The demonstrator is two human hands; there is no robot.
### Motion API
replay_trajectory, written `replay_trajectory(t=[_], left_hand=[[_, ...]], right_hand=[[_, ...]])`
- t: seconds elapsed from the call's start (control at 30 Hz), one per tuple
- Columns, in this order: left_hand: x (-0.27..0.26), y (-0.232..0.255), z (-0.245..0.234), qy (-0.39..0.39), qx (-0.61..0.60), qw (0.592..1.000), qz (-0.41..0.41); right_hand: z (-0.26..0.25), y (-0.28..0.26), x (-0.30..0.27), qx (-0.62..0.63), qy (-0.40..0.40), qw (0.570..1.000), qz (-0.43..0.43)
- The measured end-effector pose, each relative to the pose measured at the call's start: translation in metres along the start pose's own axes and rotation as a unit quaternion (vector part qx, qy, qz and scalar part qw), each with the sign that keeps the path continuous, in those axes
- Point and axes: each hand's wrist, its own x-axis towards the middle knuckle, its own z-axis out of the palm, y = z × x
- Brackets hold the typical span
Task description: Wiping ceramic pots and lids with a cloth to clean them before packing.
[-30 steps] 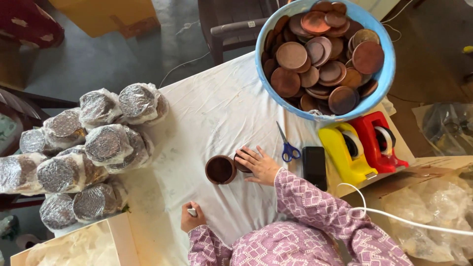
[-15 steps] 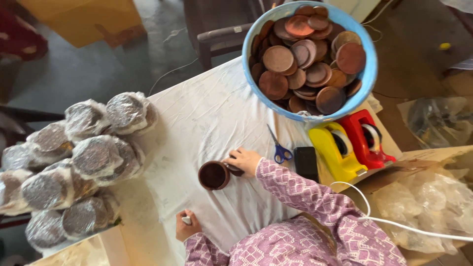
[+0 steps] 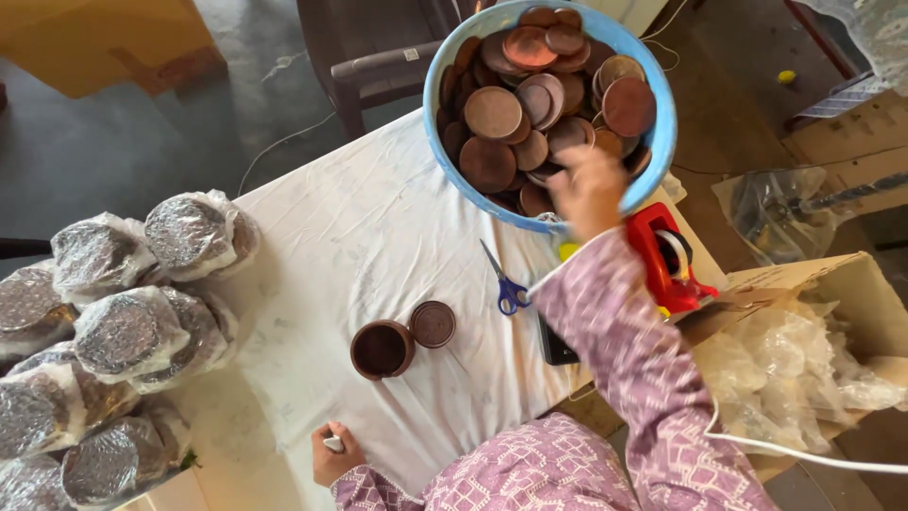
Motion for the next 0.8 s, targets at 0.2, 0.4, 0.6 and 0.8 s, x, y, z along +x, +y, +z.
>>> replay_trajectory(t=[0.2, 0.4, 0.6, 0.8], left_hand=[[0.001, 0.005, 0.0, 0.011, 0.005, 1.0, 0.019], [-0.001, -0.003, 0.006, 0.012, 0.019, 1.0, 0.006], [0.0, 0.0, 0.003, 0.016, 0.017, 1.0, 0.008], [0.001, 0.006, 0.001, 0.015, 0.022, 1.0, 0.002]], right_hand=[[0.027, 0.147, -0.015, -0.288, -0.318, 0.867, 0.253], [0.057, 0.139, -0.048, -0.022, -0.279, 0.905, 0.321], [0.04, 0.121, -0.008, -0.067, -0.125, 0.978, 0.154], [0.09, 0.146, -0.002, -0.234, -0.03, 0.967, -0.099]])
